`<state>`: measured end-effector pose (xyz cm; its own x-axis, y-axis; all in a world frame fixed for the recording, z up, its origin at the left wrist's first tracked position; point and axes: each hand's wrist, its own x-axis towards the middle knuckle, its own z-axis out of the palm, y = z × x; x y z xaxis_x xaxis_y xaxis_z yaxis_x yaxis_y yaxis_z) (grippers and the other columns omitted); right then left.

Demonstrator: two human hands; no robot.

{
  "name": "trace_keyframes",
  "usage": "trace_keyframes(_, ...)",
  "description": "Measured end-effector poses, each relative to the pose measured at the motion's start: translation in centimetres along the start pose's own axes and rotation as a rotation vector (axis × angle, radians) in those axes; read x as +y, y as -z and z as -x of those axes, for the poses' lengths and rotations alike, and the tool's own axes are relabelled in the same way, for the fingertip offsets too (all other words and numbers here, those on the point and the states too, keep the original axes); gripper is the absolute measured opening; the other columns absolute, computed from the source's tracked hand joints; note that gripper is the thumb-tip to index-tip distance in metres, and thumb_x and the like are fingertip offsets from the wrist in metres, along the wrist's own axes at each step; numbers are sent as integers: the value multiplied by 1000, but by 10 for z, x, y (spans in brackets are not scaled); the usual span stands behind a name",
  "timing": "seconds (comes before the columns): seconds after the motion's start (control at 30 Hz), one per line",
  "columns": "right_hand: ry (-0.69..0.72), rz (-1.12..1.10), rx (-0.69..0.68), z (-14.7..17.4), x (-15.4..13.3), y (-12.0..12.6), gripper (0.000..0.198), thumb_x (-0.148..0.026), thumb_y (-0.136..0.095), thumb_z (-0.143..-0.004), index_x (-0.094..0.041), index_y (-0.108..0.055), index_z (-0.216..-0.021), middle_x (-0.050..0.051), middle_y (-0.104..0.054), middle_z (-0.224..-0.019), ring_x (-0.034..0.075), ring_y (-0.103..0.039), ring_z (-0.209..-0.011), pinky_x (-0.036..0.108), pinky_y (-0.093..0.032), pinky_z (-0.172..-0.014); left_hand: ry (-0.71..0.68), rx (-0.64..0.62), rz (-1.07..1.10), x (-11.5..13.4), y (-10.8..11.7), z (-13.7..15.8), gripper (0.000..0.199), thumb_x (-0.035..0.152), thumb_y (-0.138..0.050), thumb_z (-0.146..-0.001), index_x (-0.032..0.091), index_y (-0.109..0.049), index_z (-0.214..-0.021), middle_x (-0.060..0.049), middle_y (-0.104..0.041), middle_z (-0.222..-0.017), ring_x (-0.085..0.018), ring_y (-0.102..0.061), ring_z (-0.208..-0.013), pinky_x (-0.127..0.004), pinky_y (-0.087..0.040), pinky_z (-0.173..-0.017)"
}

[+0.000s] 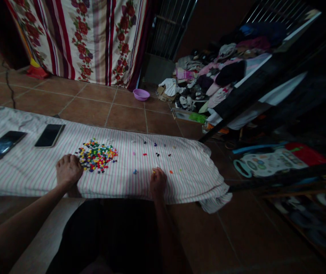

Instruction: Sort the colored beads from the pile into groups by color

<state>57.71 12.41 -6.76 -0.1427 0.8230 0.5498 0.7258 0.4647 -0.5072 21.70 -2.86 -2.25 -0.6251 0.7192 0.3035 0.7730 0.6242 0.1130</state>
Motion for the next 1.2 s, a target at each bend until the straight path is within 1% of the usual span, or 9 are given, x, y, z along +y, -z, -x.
trace_keyframes(0.1,71,19,52,1,-8,-4,29,-29,-41,-93,-18,-67,-102,14,-65,-113,26,-56,-111,46,-43,-96,-1,1,9,-2,-4,-1,31,30,-33,-91,13,-56,-104,-15,-57,-110,-31,-48,-111,-43,-34,-95)
trace_keyframes(0.17,135,10,51,1,-19,-8,27,-29,-42,-95,-19,-66,-104,12,-64,-114,25,-55,-112,45,-41,-98,8,-4,32,-2,-5,-2,31,30,-34,-91,13,-56,-104,-16,-57,-111,-31,-48,-113,-44,-34,-96)
trace_keyframes(0.23,193,-11,23,1,-34,-14,26,-28,-43,-96,-20,-66,-105,10,-64,-114,24,-54,-111,43,-41,-98,18,-12,55,-1,-4,-2,31,29,-34,-91,14,-57,-104,-17,-56,-113,-32,-47,-115,-45,-33,-96)
trace_keyframes(0.33,255,-60,-56,-2,-60,-26,26,-26,-44,-96,-22,-68,-104,8,-65,-110,22,-54,-108,40,-42,-96,16,-11,63,0,-3,-1,30,29,-35,-90,14,-56,-105,-17,-56,-114,-32,-47,-117,-45,-33,-96)
trace_keyframes(0.5,239,-137,-224,-18,-106,-53,25,-19,-49,-93,-21,-73,-101,7,-68,-99,22,-54,-100,35,-43,-91,-5,14,29,-1,-4,-1,29,30,-35,-91,13,-56,-104,-16,-56,-112,-32,-47,-114,-44,-34,-96)
trace_keyframes(0.67,190,-84,-358,-41,-137,-78,27,-18,-51,-94,-23,-74,-106,7,-68,-102,22,-51,-99,34,-41,-90,-16,42,32,-1,-5,0,28,28,-35,-91,13,-56,-103,-16,-57,-111,-32,-48,-114,-44,-34,-95)
trace_keyframes(0.8,175,-9,-465,-54,-149,-90,29,-18,-49,-95,-25,-74,-109,6,-69,-103,23,-50,-102,33,-39,-91,-16,53,54,0,-5,0,27,26,-36,-90,13,-56,-103,-17,-57,-112,-32,-47,-116,-45,-33,-96)
trace_keyframes(0.97,190,50,-581,-63,-156,-99,28,-19,-49,-96,-23,-74,-109,5,-70,-105,21,-50,-104,31,-36,-93,-13,50,70,-1,-5,0,27,26,-36,-90,14,-56,-102,-17,-57,-112,-32,-46,-116,-45,-33,-96)
trace_keyframes(1.2,180,170,-642,-73,-165,-102,26,-22,-50,-96,-24,-73,-108,6,-69,-105,22,-49,-106,31,-35,-91,-17,54,43,-1,-7,-1,26,27,-36,-91,15,-56,-101,-16,-56,-108,-31,-47,-112,-45,-34,-95)
